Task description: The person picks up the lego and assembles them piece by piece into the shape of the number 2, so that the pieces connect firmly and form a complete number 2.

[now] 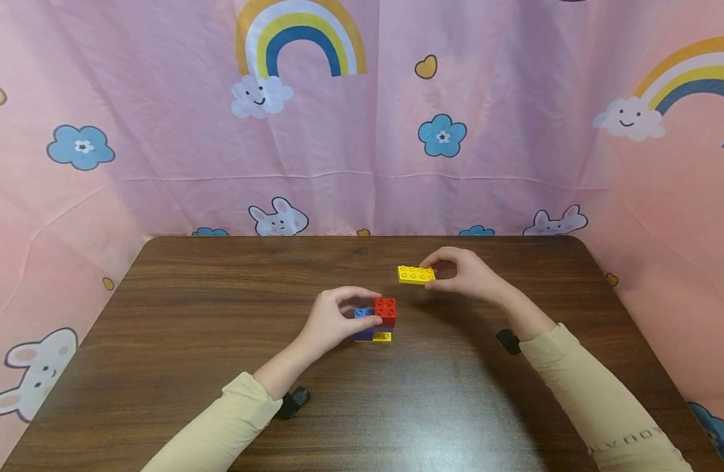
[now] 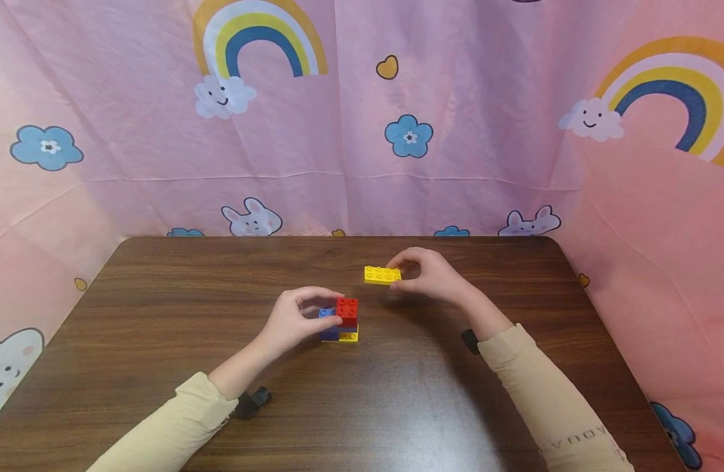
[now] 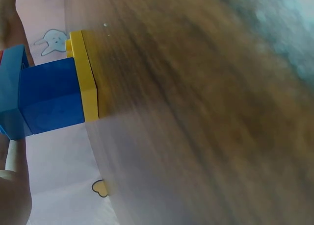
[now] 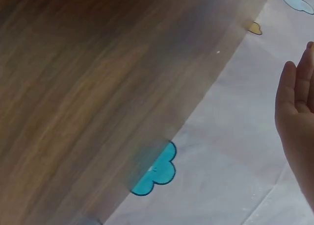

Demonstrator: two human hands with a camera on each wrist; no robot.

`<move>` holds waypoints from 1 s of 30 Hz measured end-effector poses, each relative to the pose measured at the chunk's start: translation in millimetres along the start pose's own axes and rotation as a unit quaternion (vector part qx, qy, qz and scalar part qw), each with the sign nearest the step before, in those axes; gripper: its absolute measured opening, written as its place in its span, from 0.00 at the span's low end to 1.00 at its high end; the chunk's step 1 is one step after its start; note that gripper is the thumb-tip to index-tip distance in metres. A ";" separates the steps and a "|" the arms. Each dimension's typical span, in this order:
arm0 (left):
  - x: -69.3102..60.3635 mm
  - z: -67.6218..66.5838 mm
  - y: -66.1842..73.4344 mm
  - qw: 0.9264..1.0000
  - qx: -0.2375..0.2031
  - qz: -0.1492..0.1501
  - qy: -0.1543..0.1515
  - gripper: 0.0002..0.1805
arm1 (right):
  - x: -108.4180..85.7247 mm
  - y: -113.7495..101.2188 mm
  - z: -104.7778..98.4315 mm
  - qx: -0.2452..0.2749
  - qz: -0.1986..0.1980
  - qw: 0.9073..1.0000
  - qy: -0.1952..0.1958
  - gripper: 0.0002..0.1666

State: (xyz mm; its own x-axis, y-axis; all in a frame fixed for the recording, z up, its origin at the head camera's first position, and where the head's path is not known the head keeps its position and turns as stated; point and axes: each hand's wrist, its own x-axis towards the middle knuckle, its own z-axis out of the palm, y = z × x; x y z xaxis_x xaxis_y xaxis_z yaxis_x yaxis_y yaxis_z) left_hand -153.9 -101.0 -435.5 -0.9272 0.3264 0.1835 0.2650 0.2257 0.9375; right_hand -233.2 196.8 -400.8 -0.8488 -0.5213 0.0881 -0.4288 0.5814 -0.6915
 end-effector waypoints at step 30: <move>-0.5 -1.0 3.0 1.000 0.003 -0.001 -0.001 0.20 | -10.8 -47.0 4.6 0.020 -0.039 0.999 0.004 0.22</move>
State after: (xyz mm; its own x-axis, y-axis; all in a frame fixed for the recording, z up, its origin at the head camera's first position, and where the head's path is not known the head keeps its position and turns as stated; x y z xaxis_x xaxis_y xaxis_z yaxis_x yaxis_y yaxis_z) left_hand -152.8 -101.4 -432.5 -0.9270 0.3284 0.1812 0.2649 0.2313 0.9361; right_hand -202.4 172.2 -372.5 -0.8159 -0.5588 0.1486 -0.4809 0.5131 -0.7110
